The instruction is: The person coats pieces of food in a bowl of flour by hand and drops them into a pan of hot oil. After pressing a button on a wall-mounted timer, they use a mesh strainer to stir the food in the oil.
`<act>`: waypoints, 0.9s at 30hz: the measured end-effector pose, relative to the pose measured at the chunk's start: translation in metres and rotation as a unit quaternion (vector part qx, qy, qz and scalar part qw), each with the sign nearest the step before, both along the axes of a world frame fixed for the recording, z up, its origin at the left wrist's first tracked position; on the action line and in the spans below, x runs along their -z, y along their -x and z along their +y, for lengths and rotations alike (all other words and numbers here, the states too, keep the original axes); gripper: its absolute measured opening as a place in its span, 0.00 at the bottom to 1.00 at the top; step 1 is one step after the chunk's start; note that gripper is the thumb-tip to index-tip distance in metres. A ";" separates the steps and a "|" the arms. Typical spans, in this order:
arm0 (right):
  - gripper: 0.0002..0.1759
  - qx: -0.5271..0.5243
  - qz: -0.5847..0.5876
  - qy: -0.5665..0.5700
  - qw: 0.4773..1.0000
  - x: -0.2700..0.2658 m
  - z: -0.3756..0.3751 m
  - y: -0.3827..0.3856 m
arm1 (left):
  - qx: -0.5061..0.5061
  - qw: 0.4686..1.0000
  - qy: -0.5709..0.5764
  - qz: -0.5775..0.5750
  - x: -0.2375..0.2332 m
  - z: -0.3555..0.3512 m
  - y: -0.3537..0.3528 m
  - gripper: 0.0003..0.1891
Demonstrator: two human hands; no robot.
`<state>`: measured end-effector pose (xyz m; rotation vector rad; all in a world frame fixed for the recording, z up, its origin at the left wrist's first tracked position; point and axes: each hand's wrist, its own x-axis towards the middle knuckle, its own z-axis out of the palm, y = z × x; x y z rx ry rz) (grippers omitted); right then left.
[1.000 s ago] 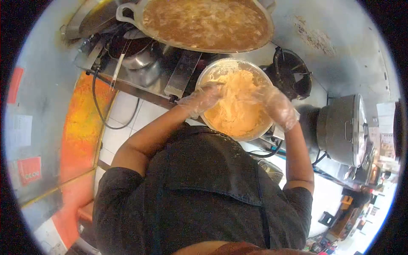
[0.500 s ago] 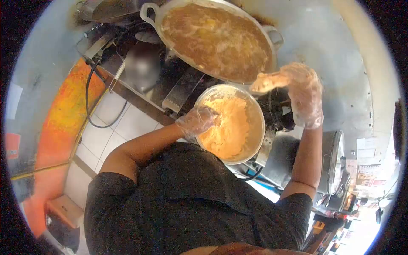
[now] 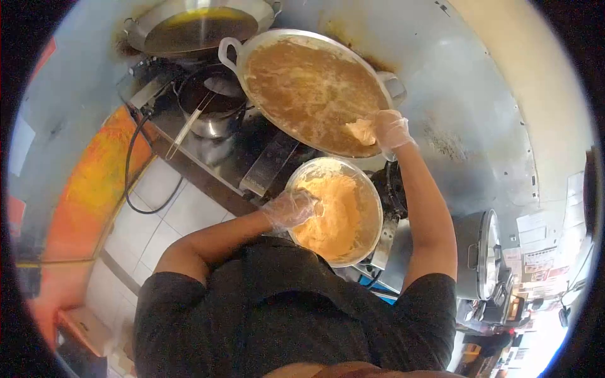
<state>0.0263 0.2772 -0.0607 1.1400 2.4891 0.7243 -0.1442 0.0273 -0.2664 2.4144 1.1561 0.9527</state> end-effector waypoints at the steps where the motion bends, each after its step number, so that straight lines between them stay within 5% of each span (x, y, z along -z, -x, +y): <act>1: 0.10 0.114 0.004 0.008 0.993 -0.015 -0.020 0.008 | 0.003 1.000 0.010 -0.017 -0.013 -0.003 0.001 0.14; 4: 0.17 0.012 0.177 0.000 0.984 -0.035 -0.033 -0.016 | -0.001 0.998 0.043 -0.042 -0.003 -0.004 -0.006 0.14; 8: 0.17 -0.021 0.146 -0.138 0.979 -0.068 -0.073 -0.059 | 0.043 0.994 -0.087 0.049 -0.024 0.001 -0.023 0.15; 10: 0.14 0.030 0.223 -0.130 0.966 -0.070 -0.102 -0.076 | 0.089 0.979 -0.172 0.069 -0.061 0.002 -0.029 0.14; 12: 0.11 0.048 0.272 -0.106 0.955 -0.063 -0.133 -0.088 | 0.093 0.985 -0.135 0.061 -0.131 -0.007 -0.023 0.12; 14: 0.14 0.152 0.360 -0.017 0.921 -0.057 -0.165 -0.091 | -0.004 0.983 0.006 -0.182 -0.177 -0.004 -0.018 0.11; 15: 0.16 0.238 0.399 0.048 0.884 -0.054 -0.182 -0.090 | 0.026 0.980 -0.034 -0.192 -0.179 0.012 -0.010 0.12; 18: 0.19 0.178 0.531 0.069 0.825 -0.007 -0.220 -0.107 | 0.016 0.985 -0.173 -0.013 -0.210 0.060 0.033 0.15; 20: 0.14 0.129 0.522 0.071 0.840 0.034 -0.242 -0.127 | -0.102 0.994 -0.022 0.030 -0.258 0.071 0.048 0.12; 21: 0.11 0.172 0.559 0.108 0.804 0.042 -0.256 -0.130 | -0.103 0.989 -0.064 0.089 -0.252 0.100 0.064 0.12; 23: 0.11 0.161 0.581 0.099 0.791 0.089 -0.272 -0.150 | -0.197 0.974 0.032 0.108 -0.260 0.130 0.080 0.13; 24: 0.11 0.151 0.594 0.092 0.785 0.103 -0.278 -0.151 | -0.289 0.940 0.169 0.067 -0.273 0.134 0.080 0.13; 25: 0.10 0.185 0.554 0.065 0.809 0.114 -0.284 -0.151 | -0.282 0.942 0.163 0.080 -0.272 0.149 0.088 0.13; 27: 0.10 0.160 0.571 0.044 0.804 0.128 -0.288 -0.154 | -0.320 0.899 0.062 0.294 -0.242 0.194 0.116 0.15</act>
